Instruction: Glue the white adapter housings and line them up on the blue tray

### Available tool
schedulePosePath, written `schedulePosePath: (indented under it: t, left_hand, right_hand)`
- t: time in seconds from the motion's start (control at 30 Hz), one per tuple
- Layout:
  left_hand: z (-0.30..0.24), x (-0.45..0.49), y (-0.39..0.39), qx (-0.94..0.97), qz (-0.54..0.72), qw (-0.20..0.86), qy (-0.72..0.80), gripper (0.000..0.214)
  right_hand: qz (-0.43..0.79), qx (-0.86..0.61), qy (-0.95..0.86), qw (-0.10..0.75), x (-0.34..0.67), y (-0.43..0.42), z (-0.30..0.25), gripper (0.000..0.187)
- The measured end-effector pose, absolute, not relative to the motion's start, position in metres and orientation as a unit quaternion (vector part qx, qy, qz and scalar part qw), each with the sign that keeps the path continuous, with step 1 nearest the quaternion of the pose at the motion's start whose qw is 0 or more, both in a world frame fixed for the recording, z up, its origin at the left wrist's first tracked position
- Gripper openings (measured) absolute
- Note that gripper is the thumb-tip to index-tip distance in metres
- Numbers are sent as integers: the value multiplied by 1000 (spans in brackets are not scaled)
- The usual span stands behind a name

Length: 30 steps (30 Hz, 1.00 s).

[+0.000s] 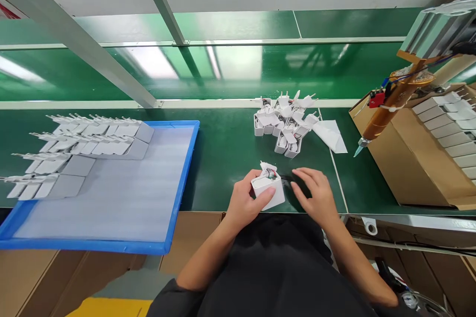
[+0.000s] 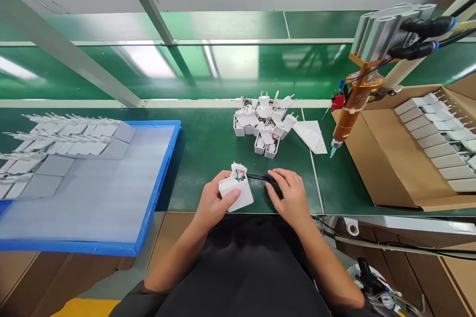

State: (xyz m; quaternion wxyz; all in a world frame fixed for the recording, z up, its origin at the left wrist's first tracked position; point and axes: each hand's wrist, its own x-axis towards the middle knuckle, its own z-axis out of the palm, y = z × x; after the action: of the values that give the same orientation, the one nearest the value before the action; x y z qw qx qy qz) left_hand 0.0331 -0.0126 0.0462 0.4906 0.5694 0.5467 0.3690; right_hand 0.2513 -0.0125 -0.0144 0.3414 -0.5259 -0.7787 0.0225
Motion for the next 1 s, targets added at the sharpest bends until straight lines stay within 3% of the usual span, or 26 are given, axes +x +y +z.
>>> schedulePosePath:
  t: [0.13, 0.33, 0.53, 0.77, 1.0]
  left_hand:
    - [46, 35, -10, 569, 370, 510, 529, 35]
    - [34, 37, -9, 583, 404, 469, 526, 40]
    - [18, 36, -10, 625, 432, 394, 517, 40]
    - [21, 31, -11, 667, 425, 331, 516, 38]
    - [25, 31, -11, 707, 412, 326, 473, 41]
  right_hand:
    - [72, -560, -778, 275, 245, -13, -29, 21]
    - [137, -561, -737, 352, 255, -3, -34, 21]
    - [126, -562, -750, 325, 246, 0, -30, 29]
    - [133, -524, -671, 507, 263, -12, 8, 11]
    - [130, -360, -787, 484, 260, -20, 32, 23]
